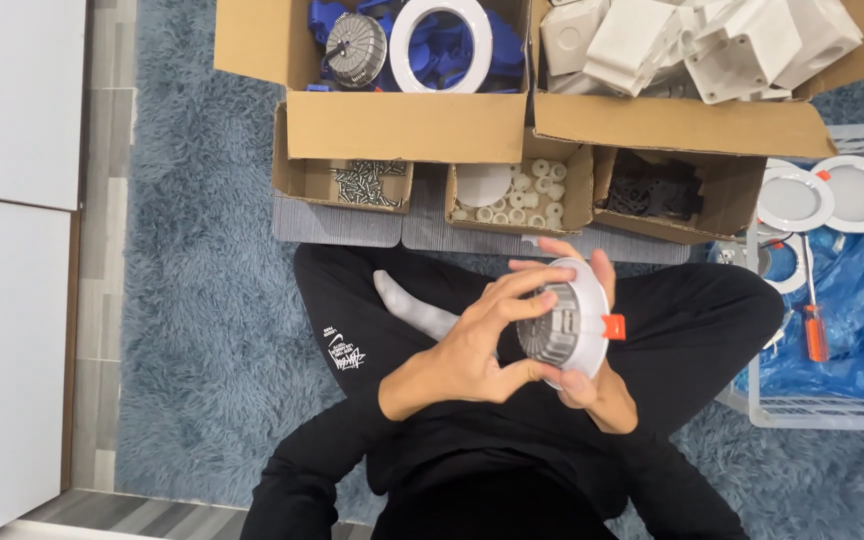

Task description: Inspecting LED downlights and using a screwdriver to service a small blue battery or electronic component.

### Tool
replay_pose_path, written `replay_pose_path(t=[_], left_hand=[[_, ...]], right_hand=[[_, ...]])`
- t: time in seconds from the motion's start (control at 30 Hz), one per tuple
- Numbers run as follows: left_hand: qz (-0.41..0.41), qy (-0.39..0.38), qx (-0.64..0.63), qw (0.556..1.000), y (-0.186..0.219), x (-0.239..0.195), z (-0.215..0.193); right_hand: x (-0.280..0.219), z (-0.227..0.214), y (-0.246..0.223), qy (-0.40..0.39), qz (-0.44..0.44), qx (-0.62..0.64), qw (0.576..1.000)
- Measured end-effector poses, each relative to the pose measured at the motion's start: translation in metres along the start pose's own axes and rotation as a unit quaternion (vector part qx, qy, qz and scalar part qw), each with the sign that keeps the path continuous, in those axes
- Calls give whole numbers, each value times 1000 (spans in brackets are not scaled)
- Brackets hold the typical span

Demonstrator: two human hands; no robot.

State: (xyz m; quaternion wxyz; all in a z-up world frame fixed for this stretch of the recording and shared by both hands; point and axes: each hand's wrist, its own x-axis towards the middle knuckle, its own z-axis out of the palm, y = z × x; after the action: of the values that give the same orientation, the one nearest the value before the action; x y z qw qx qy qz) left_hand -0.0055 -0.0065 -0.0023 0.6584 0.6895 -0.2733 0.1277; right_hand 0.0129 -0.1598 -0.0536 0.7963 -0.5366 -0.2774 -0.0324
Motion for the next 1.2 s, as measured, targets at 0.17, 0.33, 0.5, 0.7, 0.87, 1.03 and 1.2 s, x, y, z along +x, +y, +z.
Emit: replay_pose_path(t=[0.17,0.33,0.5,0.7,0.87,1.03,1.2], left_hand=[[5,32,51,998,-5,-7,18],[11,98,-1,995,-29,-28,37],[50,109,-11,993,-27,-28,43],[63,101,32,992,-36,-41,42],[33,89,46,994,-55,-53,38],[-30,97,67,993,-53,-58,50],[-76,92,16,993,-49,-56,56]], right_hand=[[-3,5,12,-4,7,-47,999],[-7,21,22,42,-66,-142,987],[-17,26,23,57,-53,-123,989],[-20,29,25,71,-8,-89,993],[-26,31,34,82,28,-58,995],[-33,23,35,97,75,-27,992],[-42,12,38,99,51,-68,991]])
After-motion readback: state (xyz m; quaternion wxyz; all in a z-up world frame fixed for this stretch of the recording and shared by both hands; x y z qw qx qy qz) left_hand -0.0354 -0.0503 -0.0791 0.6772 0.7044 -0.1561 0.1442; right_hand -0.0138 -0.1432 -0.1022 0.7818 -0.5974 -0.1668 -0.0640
